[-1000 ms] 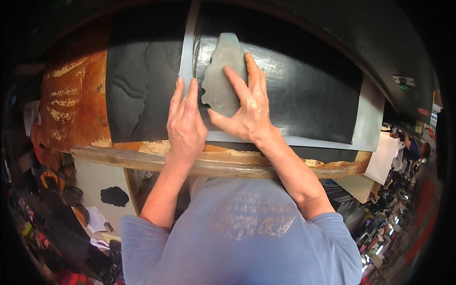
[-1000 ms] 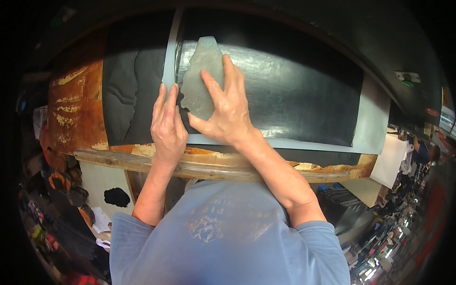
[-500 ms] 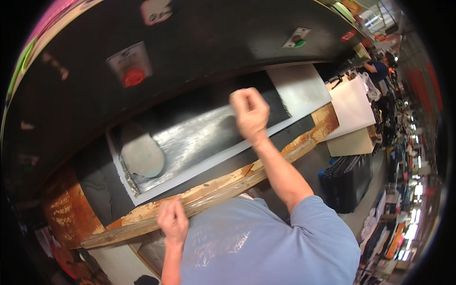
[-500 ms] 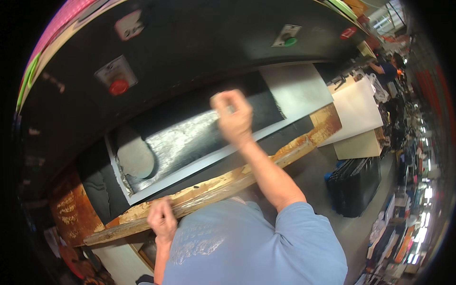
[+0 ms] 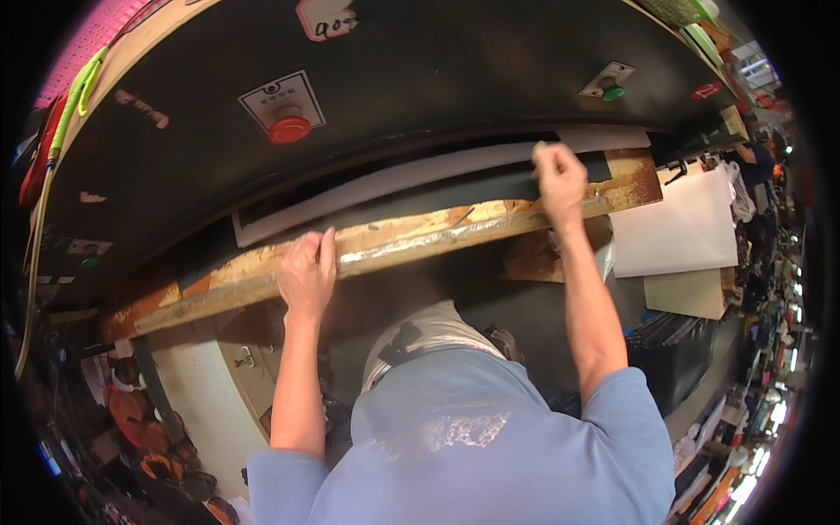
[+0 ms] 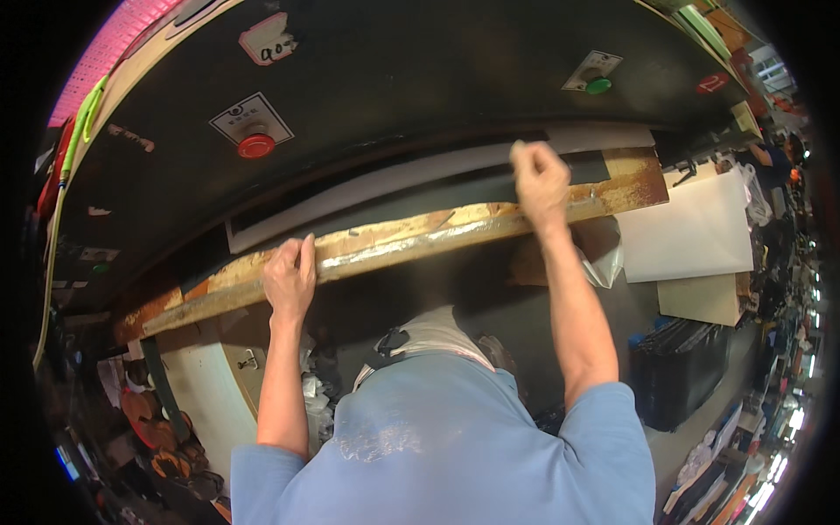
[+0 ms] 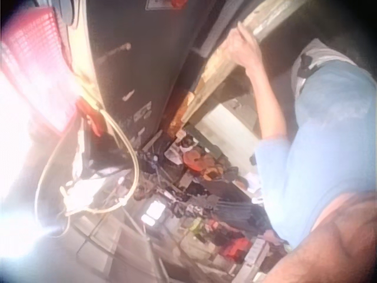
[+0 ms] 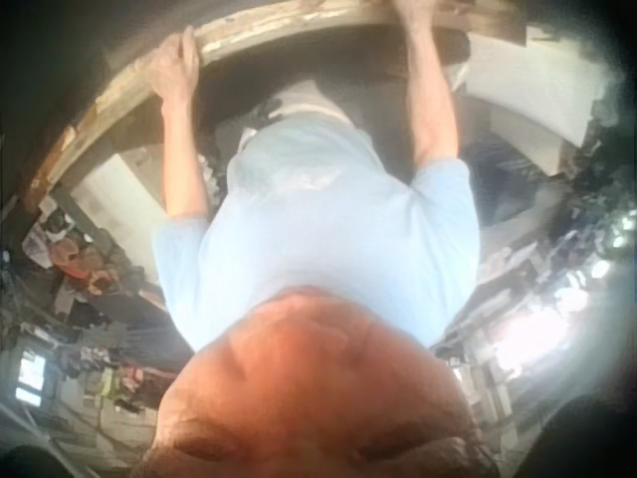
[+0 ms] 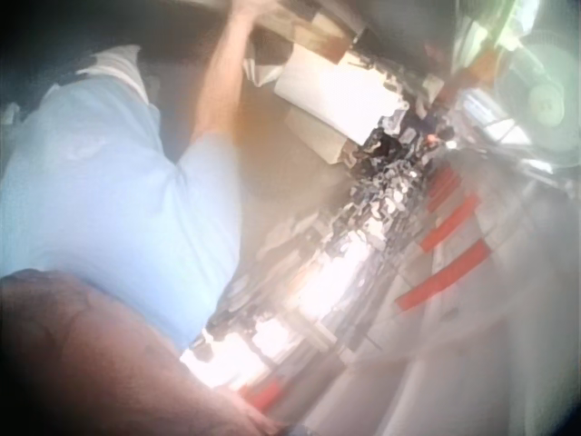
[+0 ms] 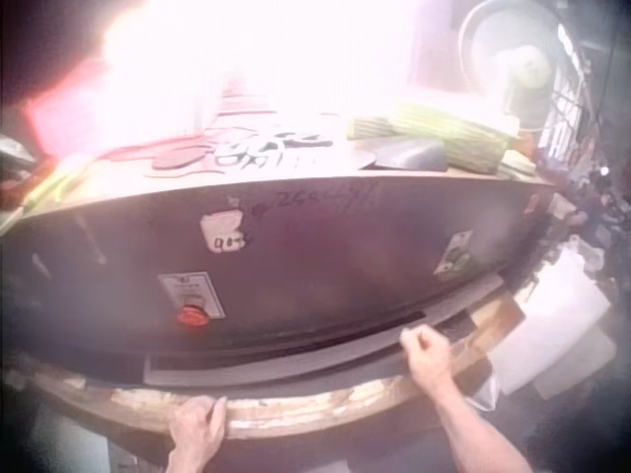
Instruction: The person repeatedly places a black rubber sheet into a roller press, runs it through the rollers, and removes it. They also handle several white rubber pieces, placing them on the sheet and pressing them through the machine. The person folds and unfolds the rubber sheet multiple times during the process.
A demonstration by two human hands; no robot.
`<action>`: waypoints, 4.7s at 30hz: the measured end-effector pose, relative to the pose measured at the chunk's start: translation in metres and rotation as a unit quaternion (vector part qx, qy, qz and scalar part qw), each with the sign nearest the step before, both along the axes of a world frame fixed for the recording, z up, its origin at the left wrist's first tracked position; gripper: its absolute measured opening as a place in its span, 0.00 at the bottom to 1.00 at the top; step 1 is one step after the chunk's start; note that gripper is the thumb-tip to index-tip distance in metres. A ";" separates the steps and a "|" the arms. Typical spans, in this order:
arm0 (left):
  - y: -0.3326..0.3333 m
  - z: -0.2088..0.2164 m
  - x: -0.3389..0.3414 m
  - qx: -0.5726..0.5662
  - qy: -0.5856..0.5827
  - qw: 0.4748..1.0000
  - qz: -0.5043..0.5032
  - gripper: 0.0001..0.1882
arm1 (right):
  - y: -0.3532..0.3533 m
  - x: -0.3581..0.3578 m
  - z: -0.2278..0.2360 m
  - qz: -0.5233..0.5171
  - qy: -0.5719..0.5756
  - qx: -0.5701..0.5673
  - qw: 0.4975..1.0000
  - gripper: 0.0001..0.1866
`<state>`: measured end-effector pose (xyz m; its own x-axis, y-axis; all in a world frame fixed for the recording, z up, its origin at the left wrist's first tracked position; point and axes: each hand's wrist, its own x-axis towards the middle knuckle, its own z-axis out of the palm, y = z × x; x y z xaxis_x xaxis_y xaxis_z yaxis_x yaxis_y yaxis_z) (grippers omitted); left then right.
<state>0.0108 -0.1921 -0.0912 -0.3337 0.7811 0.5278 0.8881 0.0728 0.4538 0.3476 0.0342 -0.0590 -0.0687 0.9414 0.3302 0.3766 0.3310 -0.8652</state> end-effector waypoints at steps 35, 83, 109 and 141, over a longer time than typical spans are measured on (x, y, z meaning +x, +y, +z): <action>0.058 0.033 -0.096 -0.015 -0.156 0.987 0.037 0.32 | -0.028 -0.305 0.005 0.325 -0.179 0.072 0.926 0.47; 0.015 -0.012 -0.021 0.028 -0.035 0.995 -0.086 0.03 | 0.118 -0.046 0.089 -0.126 -0.004 0.212 0.969 0.13; 0.065 0.013 -0.043 0.004 -0.038 0.999 -0.020 0.06 | 0.038 -0.045 -0.018 -0.054 -0.130 0.086 0.986 0.14; 0.027 0.009 -0.027 -0.094 0.029 0.993 -0.058 0.32 | -0.078 -0.201 -0.014 0.260 -0.151 0.137 0.944 0.48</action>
<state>-0.0165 -0.1650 -0.0825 -0.2078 0.8993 0.3847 0.9200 0.0461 0.3892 0.1466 -0.0443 -0.0726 -0.6277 0.6367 0.4480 0.3175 0.7348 -0.5994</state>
